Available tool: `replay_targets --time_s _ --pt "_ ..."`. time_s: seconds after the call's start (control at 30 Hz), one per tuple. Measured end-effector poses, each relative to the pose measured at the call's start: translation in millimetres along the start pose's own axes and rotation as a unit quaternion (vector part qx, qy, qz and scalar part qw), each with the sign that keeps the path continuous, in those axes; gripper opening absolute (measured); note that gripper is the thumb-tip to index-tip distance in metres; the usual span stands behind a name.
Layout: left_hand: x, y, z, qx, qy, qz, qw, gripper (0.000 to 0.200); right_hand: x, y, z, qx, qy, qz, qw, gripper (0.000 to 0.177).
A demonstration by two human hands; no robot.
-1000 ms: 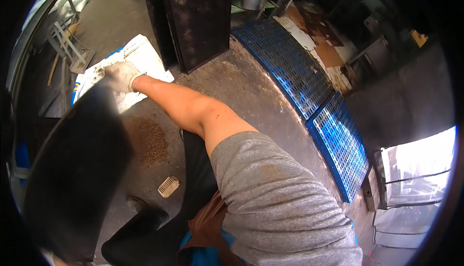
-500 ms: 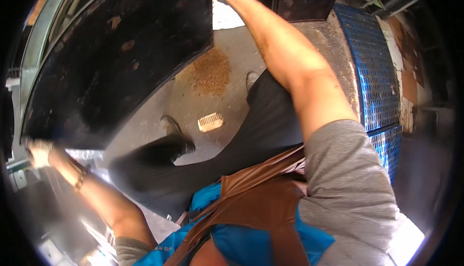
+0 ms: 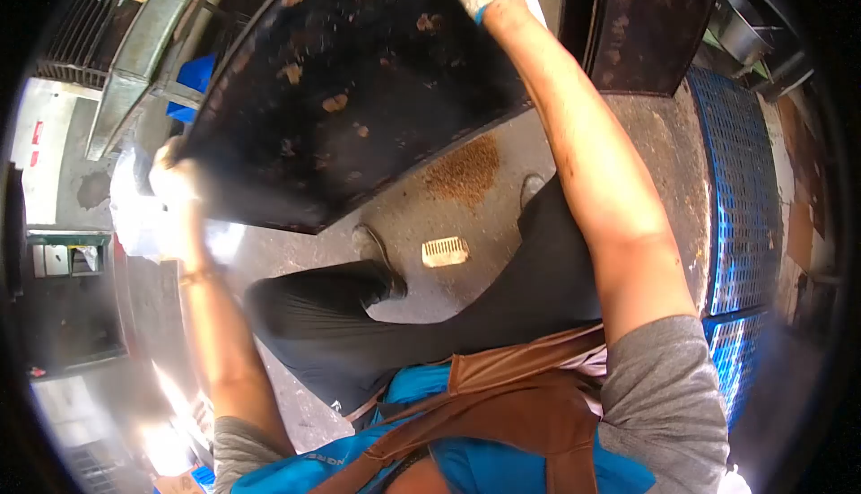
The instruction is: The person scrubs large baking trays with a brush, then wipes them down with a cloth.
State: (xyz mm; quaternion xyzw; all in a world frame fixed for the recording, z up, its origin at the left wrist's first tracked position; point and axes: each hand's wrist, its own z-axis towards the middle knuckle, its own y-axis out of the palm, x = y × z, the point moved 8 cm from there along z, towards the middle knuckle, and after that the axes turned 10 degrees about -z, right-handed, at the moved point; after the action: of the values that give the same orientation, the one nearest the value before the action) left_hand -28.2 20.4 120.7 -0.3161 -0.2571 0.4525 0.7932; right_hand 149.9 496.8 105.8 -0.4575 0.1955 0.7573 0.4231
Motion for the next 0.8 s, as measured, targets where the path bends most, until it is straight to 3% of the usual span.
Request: replay_targets --time_s 0.03,0.1,0.17,0.23,0.3,0.37,0.4,0.43,0.53,0.63,0.7,0.8 --pt "29 11 -11 -0.013 -0.036 0.001 0.999 0.045 -20 2 -7 -0.002 -0.018 -0.046 0.999 0.051" --pt "85 34 -19 0.011 0.008 -0.137 0.991 0.048 -46 13 -20 -0.053 -0.004 -0.101 0.993 0.041" --pt "120 51 -31 -0.001 -0.028 -0.196 0.98 0.049 -37 38 -36 -0.046 -0.064 -0.214 0.974 0.051" --pt "153 54 -25 0.017 0.003 -0.273 0.962 0.049 -44 63 -50 -0.01 -0.174 -0.293 0.94 0.051" --pt "184 47 -15 0.066 0.022 -0.354 0.933 0.047 -59 82 -72 -0.023 -0.224 -0.284 0.932 0.049" --pt "220 21 -5 0.027 0.065 -0.368 0.927 0.046 -49 105 -84 -0.077 -0.193 -0.308 0.928 0.043" --pt "225 22 -2 -0.031 0.045 -0.454 0.889 0.047 -57 105 -96 -0.061 -0.223 -0.265 0.936 0.039" --pt "216 27 -1 -0.029 0.045 -0.452 0.89 0.047 -64 109 -104 -0.003 -0.273 -0.239 0.932 0.038" --pt "177 51 -10 -0.044 0.031 -0.492 0.869 0.05 -53 134 -113 -0.058 -0.269 -0.234 0.933 0.035" --pt "167 25 -20 -0.063 0.012 -0.524 0.849 0.049 -56 153 -127 -0.121 -0.273 -0.227 0.927 0.032" --pt "143 23 -21 -0.026 -0.021 -0.508 0.86 0.045 -53 168 -136 -0.151 -0.306 -0.198 0.919 0.028" --pt "101 9 -23 0.032 -0.076 -0.461 0.884 0.039 -33 167 -141 -0.18 -0.357 -0.271 0.876 0.025"
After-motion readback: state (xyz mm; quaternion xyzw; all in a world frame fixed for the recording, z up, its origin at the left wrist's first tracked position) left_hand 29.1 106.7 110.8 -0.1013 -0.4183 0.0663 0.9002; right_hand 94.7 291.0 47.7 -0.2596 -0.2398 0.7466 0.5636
